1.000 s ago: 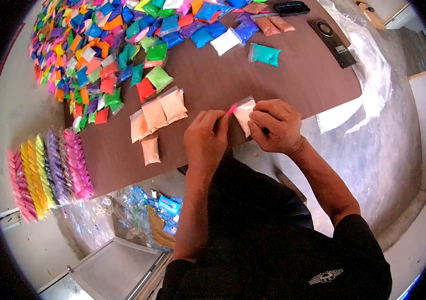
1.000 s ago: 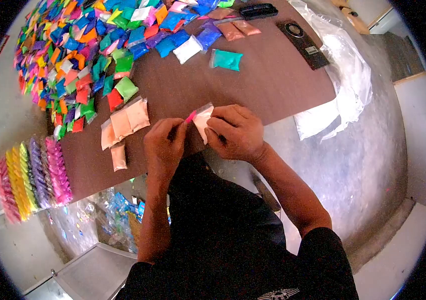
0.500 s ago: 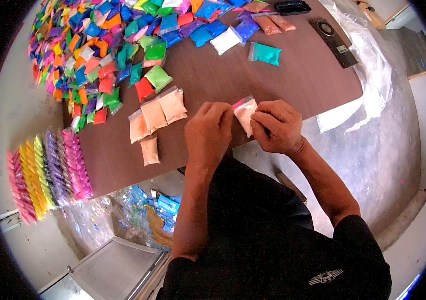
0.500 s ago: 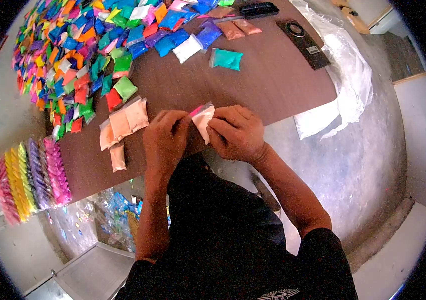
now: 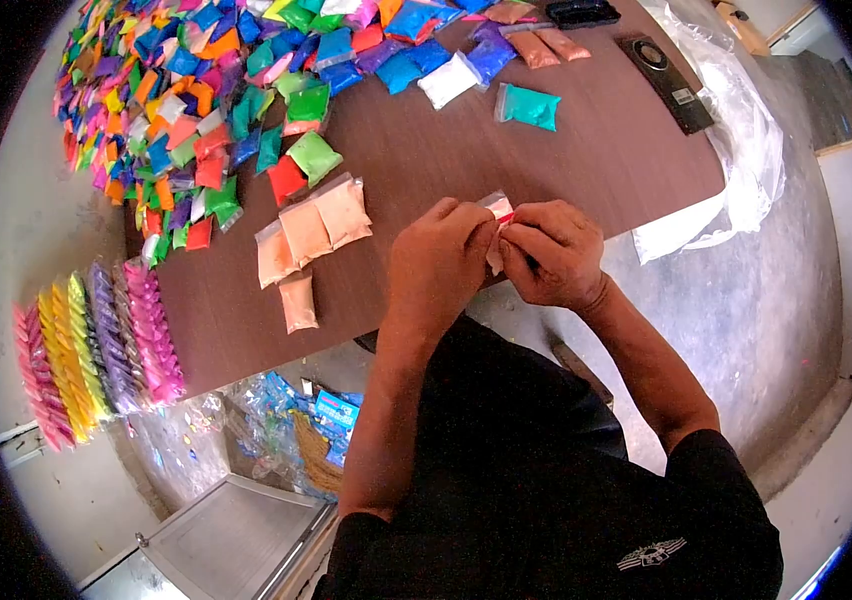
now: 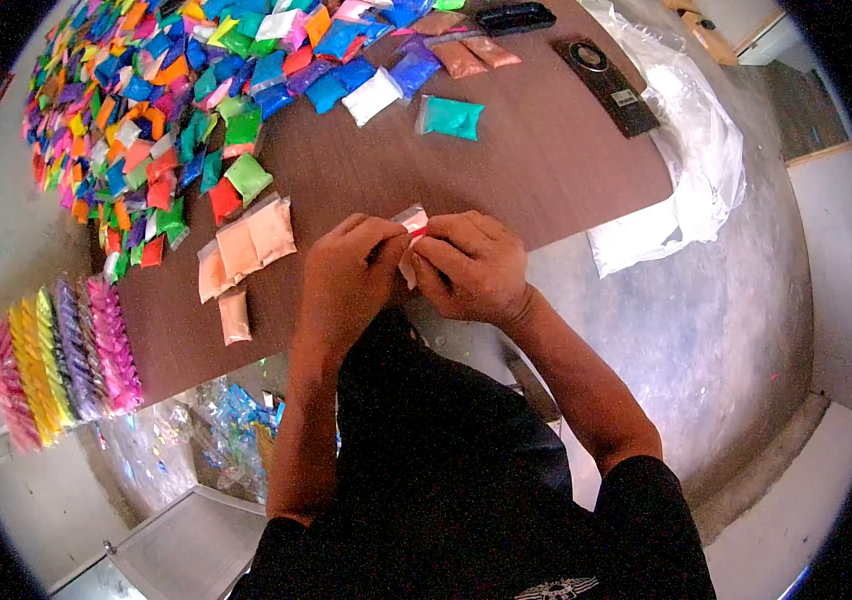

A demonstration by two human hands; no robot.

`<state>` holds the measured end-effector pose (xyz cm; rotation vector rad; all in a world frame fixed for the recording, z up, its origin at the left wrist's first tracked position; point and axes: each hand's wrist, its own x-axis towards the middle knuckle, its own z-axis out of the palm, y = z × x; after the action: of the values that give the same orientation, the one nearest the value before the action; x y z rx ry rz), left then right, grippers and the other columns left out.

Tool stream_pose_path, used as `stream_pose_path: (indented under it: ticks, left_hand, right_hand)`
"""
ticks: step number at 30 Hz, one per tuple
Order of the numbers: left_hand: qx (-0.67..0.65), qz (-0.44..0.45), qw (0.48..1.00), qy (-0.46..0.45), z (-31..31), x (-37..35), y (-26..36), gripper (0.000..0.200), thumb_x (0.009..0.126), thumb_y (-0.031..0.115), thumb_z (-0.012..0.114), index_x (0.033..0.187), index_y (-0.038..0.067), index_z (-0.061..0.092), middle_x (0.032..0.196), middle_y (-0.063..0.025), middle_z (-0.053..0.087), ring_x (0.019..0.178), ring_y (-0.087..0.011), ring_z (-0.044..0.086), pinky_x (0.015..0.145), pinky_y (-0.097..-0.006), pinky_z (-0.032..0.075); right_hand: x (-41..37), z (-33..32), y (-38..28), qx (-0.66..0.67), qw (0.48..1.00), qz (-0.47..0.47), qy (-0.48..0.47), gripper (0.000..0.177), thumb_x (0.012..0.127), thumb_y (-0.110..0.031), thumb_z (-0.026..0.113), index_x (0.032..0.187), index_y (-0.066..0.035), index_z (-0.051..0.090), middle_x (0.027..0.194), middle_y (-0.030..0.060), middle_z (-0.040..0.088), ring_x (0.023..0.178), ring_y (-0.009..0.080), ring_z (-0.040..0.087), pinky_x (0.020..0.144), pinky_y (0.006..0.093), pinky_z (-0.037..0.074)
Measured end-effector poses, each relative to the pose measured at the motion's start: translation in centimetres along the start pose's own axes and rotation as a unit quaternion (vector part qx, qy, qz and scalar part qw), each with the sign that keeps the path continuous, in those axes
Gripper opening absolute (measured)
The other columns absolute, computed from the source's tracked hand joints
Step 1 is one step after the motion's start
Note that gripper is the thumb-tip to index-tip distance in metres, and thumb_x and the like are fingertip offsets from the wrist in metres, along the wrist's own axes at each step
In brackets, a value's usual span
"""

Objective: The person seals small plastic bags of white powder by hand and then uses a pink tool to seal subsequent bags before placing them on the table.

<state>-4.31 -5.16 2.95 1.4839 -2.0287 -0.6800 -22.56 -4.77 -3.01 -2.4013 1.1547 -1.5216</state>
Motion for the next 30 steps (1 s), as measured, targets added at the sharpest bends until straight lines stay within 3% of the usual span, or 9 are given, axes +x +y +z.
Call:
stream_pose_path:
  ticks: [6, 12, 19, 22, 24, 27, 30]
  left_hand:
    - [0.078, 0.006, 0.996, 0.044, 0.4, 1.3, -1.1, 0.01, 0.092, 0.012, 0.069, 0.095, 0.003, 0.072, 0.092, -0.0161, 0.071, 0.084, -0.037, 0.07, 0.075, -0.0445, 0.055]
    - [0.001, 0.01, 0.999, 0.031, 0.3, 0.6, -0.5, 0.012, 0.091, 0.013, 0.071, 0.096, 0.002, 0.073, 0.094, -0.0161, 0.072, 0.086, -0.0364, 0.07, 0.076, -0.0417, 0.055]
    - [0.025, -0.036, 0.996, 0.077, 0.3, -0.3, -1.9, 0.013, 0.091, 0.012, 0.072, 0.096, 0.0, 0.073, 0.093, -0.0166, 0.073, 0.085, -0.0337, 0.071, 0.076, -0.0413, 0.055]
    - [0.034, -0.026, 0.995, 0.092, -0.1, -1.2, -1.8, 0.011, 0.092, 0.013, 0.071, 0.093, 0.003, 0.072, 0.09, -0.0148, 0.071, 0.081, -0.0363, 0.069, 0.071, -0.0438, 0.054]
    - [-0.005, -0.025, 0.996, 0.082, -0.1, -1.7, -1.3, 0.012, 0.092, 0.011, 0.073, 0.095, 0.0, 0.073, 0.09, -0.016, 0.072, 0.08, -0.0317, 0.071, 0.073, -0.0388, 0.055]
    - [-0.019, -0.034, 0.995, 0.091, 0.2, -2.1, -1.5, 0.01, 0.091, 0.011, 0.073, 0.092, 0.001, 0.072, 0.091, -0.0155, 0.072, 0.081, -0.0347, 0.071, 0.07, -0.0416, 0.054]
    - [0.026, -0.043, 0.993, 0.109, 0.0, -1.7, -2.3, 0.009, 0.091, 0.01, 0.073, 0.093, 0.001, 0.072, 0.091, -0.0155, 0.072, 0.081, -0.0346, 0.071, 0.07, -0.0409, 0.054]
  right_hand:
    - [-0.2, -0.1, 0.0, -0.001, 1.0, 0.011, -0.014, 0.018, 0.075, -0.011, 0.079, 0.091, -0.01, 0.071, 0.095, 0.006, 0.07, 0.078, 0.0243, 0.069, 0.068, 0.0354, 0.056]
    - [0.0, 0.0, -0.1, -0.002, 1.0, 0.009, -0.005, 0.018, 0.074, -0.01, 0.079, 0.09, -0.01, 0.071, 0.094, 0.0063, 0.07, 0.078, 0.0247, 0.069, 0.068, 0.036, 0.056]
    - [0.0, 0.0, 0.0, 0.002, 1.0, 0.007, -0.001, 0.017, 0.074, -0.01, 0.079, 0.089, -0.009, 0.07, 0.093, 0.0073, 0.07, 0.078, 0.0253, 0.069, 0.068, 0.0365, 0.057]
    - [0.0, 0.1, -0.1, 0.005, 1.0, 0.011, -0.001, 0.017, 0.074, -0.01, 0.079, 0.088, -0.009, 0.07, 0.093, 0.0072, 0.07, 0.078, 0.0255, 0.069, 0.068, 0.0365, 0.057]
    - [0.0, 0.0, -0.1, 0.007, 1.0, 0.015, -0.003, 0.017, 0.073, -0.01, 0.079, 0.088, -0.009, 0.069, 0.093, 0.007, 0.07, 0.078, 0.0255, 0.069, 0.068, 0.0366, 0.057]
    - [0.1, 0.0, -0.2, 0.003, 1.0, 0.013, -0.003, 0.017, 0.073, -0.01, 0.078, 0.088, -0.009, 0.069, 0.094, 0.0067, 0.069, 0.078, 0.0256, 0.069, 0.069, 0.0369, 0.057]
    - [0.4, 0.0, -0.4, 0.004, 1.0, 0.01, 0.005, 0.017, 0.071, -0.003, 0.077, 0.086, -0.006, 0.07, 0.089, 0.0089, 0.069, 0.073, 0.0258, 0.067, 0.065, 0.0351, 0.056]
